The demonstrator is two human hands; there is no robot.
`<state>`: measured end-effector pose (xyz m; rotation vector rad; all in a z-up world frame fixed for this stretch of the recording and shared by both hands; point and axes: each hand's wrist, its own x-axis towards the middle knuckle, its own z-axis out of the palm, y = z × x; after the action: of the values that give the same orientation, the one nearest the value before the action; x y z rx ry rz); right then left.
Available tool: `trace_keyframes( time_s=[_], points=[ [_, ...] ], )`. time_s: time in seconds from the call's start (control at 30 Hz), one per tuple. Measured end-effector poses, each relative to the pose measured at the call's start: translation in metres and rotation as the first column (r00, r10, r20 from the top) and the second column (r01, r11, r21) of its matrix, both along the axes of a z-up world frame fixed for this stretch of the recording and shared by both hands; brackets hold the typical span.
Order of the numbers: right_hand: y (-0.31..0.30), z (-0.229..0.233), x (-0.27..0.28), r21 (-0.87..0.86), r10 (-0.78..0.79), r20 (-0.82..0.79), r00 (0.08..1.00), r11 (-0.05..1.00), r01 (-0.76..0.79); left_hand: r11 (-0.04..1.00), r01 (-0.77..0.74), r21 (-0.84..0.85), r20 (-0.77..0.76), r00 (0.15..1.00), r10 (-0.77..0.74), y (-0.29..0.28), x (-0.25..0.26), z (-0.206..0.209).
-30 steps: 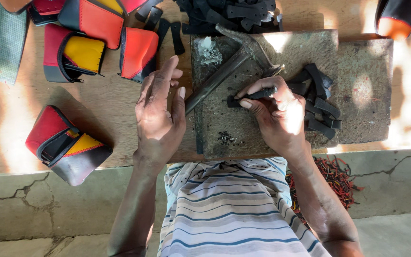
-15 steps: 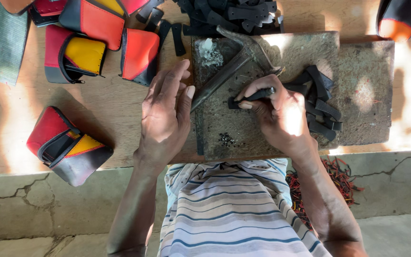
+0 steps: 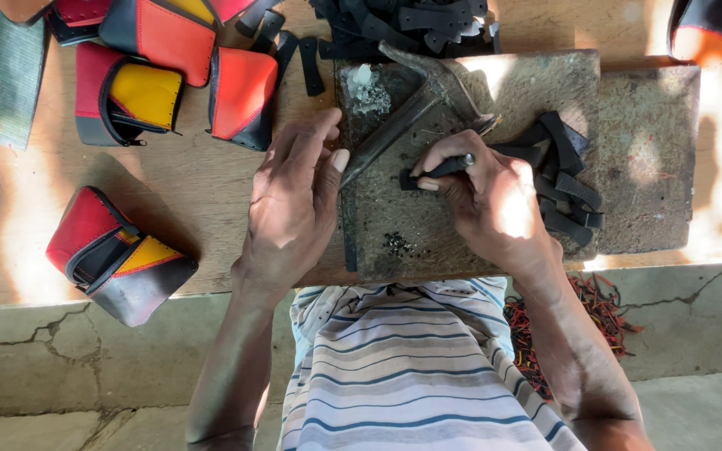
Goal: The person uses a hammer and a small metal punch to drive fasteners into small black leather pieces on a wooden workbench. The person repeatedly positions the punch and strikes it with the hammer, then repositions the leather piece to continue the process.
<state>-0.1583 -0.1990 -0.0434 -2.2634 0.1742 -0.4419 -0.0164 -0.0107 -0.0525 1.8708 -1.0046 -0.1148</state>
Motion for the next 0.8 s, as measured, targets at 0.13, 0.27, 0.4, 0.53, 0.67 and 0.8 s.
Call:
trace_keyframes(
  time_s=[0.13,0.27,0.4,0.53,0.67,0.8],
  points=[
    [-0.001,0.004,0.002,-0.043,0.044,0.008,0.999,0.998,-0.044,0.991,0.106,0.084,-0.008,0.994,-0.105,-0.010,0.003,0.011],
    [0.002,0.004,0.002,-0.042,0.023,0.000,1.000,0.999,-0.023,0.877,0.118,0.465,-0.216,0.976,-0.016,-0.021,0.003,0.009],
    [0.005,0.001,0.001,-0.081,-0.002,0.040,0.999,0.997,0.006,0.944,0.020,0.329,-0.043,0.999,-0.006,-0.014,0.008,0.009],
    [0.009,-0.002,0.000,0.047,-0.007,0.070,0.998,0.999,0.003,0.985,-0.040,0.169,0.132,0.991,0.018,0.010,0.023,0.028],
    [0.012,-0.005,0.003,0.023,-0.015,0.097,0.995,1.000,0.012,0.997,0.067,0.024,0.296,0.953,-0.071,0.042,0.031,0.065],
    [0.012,-0.009,0.003,0.045,-0.028,0.039,0.999,0.999,0.026,0.987,0.071,0.147,0.424,0.896,-0.128,0.060,0.033,0.093]
  ],
)
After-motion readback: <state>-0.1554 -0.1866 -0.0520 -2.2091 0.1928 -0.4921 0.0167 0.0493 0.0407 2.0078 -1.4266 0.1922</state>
